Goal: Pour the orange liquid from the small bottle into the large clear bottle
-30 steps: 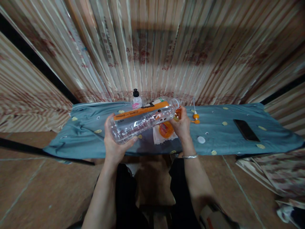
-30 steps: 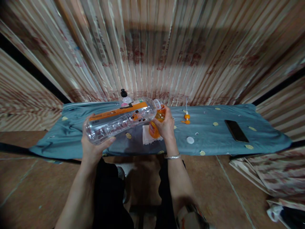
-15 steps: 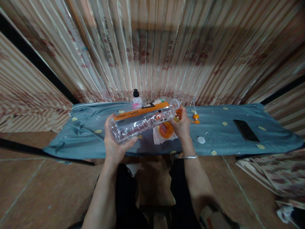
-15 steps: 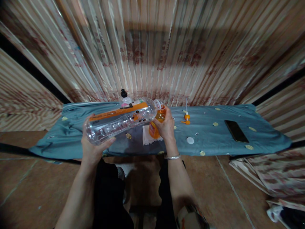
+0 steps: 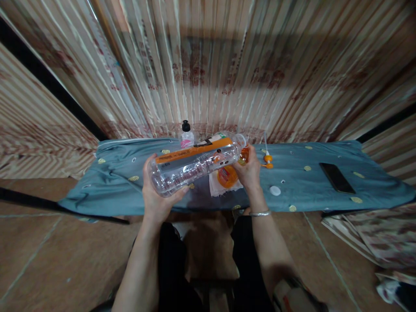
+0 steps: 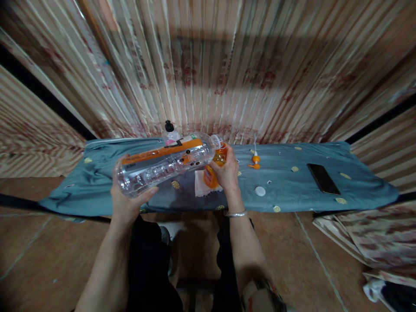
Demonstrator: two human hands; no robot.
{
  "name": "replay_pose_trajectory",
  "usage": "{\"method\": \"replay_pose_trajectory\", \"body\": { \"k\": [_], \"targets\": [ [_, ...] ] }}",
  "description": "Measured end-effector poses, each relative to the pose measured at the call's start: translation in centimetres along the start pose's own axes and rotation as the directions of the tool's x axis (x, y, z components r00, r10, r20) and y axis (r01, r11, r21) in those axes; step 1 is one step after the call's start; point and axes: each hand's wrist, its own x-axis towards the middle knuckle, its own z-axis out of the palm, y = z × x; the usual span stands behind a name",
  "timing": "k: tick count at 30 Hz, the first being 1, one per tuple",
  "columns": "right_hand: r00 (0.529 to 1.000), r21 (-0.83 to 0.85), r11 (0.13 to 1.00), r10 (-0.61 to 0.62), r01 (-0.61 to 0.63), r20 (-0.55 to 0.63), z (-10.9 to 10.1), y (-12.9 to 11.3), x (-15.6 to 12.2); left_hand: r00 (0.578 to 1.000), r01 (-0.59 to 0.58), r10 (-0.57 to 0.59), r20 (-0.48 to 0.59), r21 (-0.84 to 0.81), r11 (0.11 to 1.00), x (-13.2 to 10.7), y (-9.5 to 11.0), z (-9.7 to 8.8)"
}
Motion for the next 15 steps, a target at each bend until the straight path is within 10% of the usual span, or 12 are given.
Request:
{"method": "replay_pose_trajectory", "body": {
  "k": [15],
  "targets": [
    [1.0,-0.019,1.0,-0.015,0.015,-0.006,-0.08,-0.17,-0.04,1.0,-0.021,0.021,-0.011,0.013,1.0,-0.01,0.33,0.12]
  ]
}}
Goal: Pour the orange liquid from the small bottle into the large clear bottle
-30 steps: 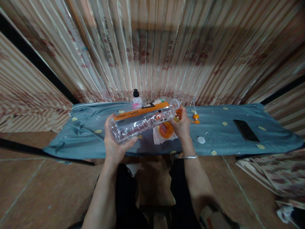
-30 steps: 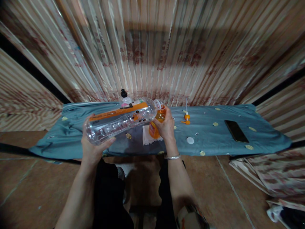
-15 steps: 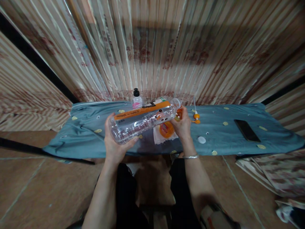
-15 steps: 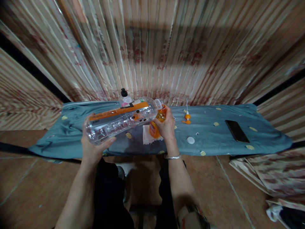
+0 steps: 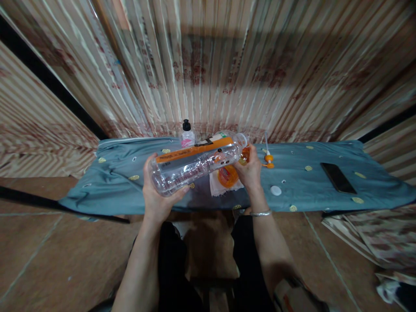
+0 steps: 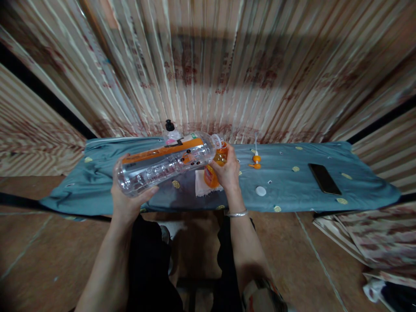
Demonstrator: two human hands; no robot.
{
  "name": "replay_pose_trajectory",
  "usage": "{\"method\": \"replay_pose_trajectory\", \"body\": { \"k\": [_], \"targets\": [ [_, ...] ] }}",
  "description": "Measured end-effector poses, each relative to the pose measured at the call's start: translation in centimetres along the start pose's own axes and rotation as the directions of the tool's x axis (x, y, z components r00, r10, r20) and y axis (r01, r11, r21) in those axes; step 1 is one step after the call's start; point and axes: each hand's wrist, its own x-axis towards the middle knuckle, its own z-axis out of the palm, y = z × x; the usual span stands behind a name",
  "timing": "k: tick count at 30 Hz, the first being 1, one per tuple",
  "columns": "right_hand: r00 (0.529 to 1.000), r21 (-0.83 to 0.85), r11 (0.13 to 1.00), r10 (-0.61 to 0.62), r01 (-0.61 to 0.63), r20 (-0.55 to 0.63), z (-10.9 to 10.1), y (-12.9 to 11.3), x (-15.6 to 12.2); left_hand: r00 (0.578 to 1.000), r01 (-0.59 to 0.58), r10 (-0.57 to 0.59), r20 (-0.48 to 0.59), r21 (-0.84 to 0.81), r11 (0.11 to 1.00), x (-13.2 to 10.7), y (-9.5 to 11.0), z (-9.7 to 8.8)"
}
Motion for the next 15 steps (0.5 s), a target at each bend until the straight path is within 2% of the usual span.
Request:
{"method": "replay_pose_trajectory", "body": {
  "k": [15],
  "targets": [
    [1.0,0.01,1.0,-0.006,0.006,-0.002,-0.01,-0.11,-0.04,1.0,0.028,-0.028,0.002,0.005,1.0,0.01,-0.08,-0.05]
  ]
}}
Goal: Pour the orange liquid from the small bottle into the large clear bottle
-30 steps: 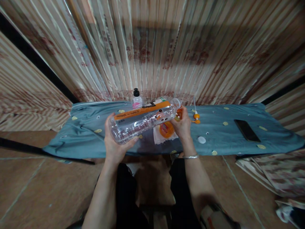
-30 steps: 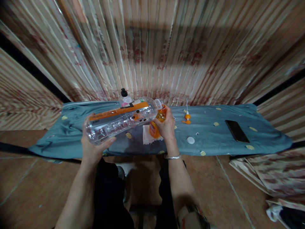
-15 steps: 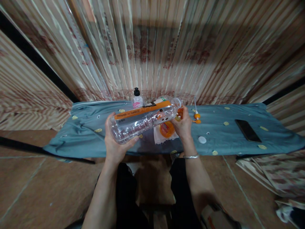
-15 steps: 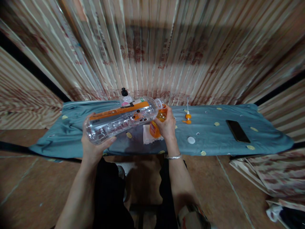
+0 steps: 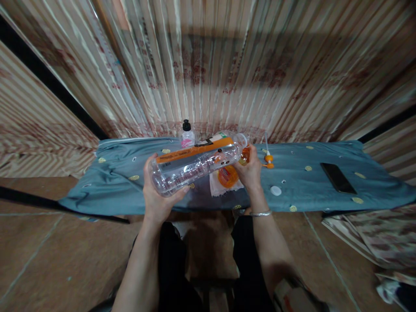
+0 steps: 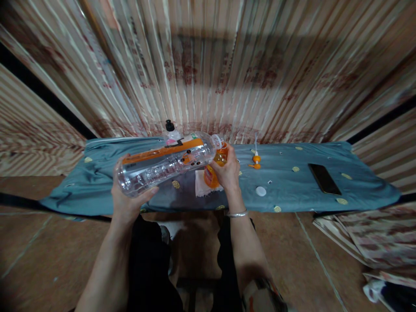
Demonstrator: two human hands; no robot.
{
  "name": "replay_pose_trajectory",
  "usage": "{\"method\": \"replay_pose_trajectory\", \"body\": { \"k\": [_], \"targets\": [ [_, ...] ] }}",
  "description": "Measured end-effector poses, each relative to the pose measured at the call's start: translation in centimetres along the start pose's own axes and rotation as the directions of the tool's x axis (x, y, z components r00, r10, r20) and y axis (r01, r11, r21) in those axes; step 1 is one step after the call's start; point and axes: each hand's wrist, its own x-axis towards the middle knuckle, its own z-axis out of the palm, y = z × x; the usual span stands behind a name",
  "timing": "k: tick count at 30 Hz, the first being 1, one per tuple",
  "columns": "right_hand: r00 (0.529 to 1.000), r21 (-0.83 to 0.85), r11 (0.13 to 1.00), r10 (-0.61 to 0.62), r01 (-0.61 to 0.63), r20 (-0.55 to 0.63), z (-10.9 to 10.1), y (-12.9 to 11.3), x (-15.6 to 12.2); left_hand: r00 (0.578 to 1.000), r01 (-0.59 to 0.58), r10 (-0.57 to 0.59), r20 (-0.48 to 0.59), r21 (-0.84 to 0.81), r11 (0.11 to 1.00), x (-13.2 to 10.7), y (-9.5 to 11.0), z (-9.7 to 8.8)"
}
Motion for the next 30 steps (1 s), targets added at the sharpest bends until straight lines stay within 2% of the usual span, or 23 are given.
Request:
{"method": "replay_pose_trajectory", "body": {
  "k": [4,9,17,25,30],
  "targets": [
    [1.0,-0.005,1.0,0.008,-0.008,0.0,0.02,0.09,0.02,0.999,-0.042,0.042,-0.014,0.011,0.999,-0.03,0.05,-0.01],
    [1.0,-0.01,1.0,-0.001,0.001,0.001,0.08,0.16,0.0,1.0,-0.009,0.009,0.004,-0.008,1.0,-0.07,-0.19,0.01],
    [0.999,0.007,1.0,0.03,-0.03,0.019,0.03,0.06,-0.03,1.0,-0.023,0.023,-0.003,0.02,1.0,0.01,-0.08,0.0],
    [1.0,-0.014,1.0,-0.01,0.01,-0.01,0.13,0.3,-0.07,1.0,-0.021,0.021,0.007,0.006,1.0,0.01,0.05,-0.04],
    [1.0,0.001,1.0,0.008,-0.008,0.002,0.1,0.3,-0.03,1.0,-0.016,0.016,-0.001,0.022,1.0,-0.02,0.06,-0.05]
  ]
}}
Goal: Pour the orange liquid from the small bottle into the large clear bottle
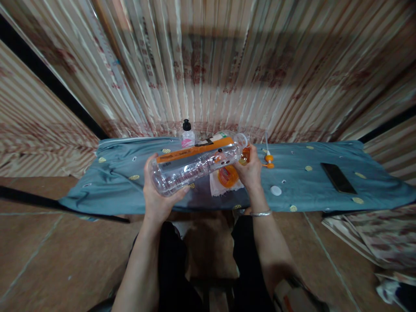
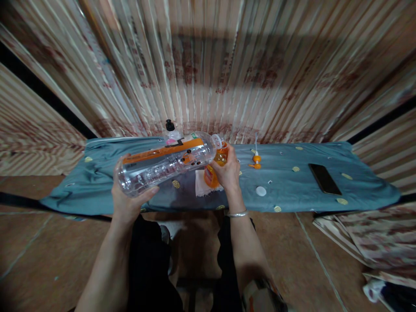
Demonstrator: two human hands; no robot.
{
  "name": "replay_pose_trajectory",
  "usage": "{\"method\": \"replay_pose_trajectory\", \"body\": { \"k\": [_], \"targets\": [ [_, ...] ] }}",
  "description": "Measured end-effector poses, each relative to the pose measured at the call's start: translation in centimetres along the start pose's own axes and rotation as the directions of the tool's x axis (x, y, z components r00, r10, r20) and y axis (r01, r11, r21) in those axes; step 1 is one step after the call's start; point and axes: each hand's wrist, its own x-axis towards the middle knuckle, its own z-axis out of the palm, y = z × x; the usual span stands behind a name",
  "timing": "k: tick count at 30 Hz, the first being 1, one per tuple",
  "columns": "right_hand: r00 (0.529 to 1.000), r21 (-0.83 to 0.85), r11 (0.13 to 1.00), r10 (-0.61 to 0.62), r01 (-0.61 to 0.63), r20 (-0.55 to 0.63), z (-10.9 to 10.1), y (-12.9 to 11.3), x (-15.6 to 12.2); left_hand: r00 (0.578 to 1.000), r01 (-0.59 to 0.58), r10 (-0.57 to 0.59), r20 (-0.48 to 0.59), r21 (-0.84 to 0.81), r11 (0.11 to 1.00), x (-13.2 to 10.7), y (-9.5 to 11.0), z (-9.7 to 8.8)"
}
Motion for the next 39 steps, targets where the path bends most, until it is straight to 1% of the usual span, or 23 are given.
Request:
{"method": "replay_pose_trajectory", "body": {
  "k": [3,12,17,20,23,27,33,39],
  "targets": [
    [1.0,0.004,1.0,0.013,-0.013,0.003,-0.05,-0.13,0.03,1.0,0.006,-0.006,-0.009,-0.006,1.0,0.04,-0.17,0.03],
    [0.999,-0.004,1.0,0.029,-0.029,0.02,-0.15,-0.45,0.04,1.0,-0.004,0.005,0.013,-0.011,1.0,0.03,0.08,0.0],
    [1.0,-0.009,1.0,0.02,-0.02,0.0,-0.1,-0.55,0.05,1.0,0.019,-0.019,0.001,-0.029,0.999,-0.1,-0.12,0.06],
    [1.0,-0.01,1.0,0.018,-0.018,-0.001,-0.09,-0.6,0.06,1.0,0.01,-0.01,-0.016,-0.041,0.999,-0.06,-0.17,0.07],
    [1.0,-0.014,1.0,0.015,-0.015,0.003,-0.11,-0.57,0.07,1.0,0.011,-0.011,-0.007,-0.057,0.998,-0.01,-0.11,0.06],
    [1.0,-0.025,1.0,0.001,-0.001,0.001,-0.13,-0.43,0.08,0.999,0.04,-0.04,0.003,-0.075,0.996,-0.01,-0.13,0.09],
    [1.0,-0.047,0.999,-0.006,0.006,0.0,-0.12,-0.3,0.06,1.0,0.017,-0.017,0.002,-0.079,0.997,-0.02,-0.34,0.16],
    [1.0,-0.041,0.999,0.019,-0.018,0.02,-0.12,-0.4,0.01,1.0,0.011,-0.012,-0.013,-0.064,0.998,-0.04,-0.65,0.13]
  ]
}}
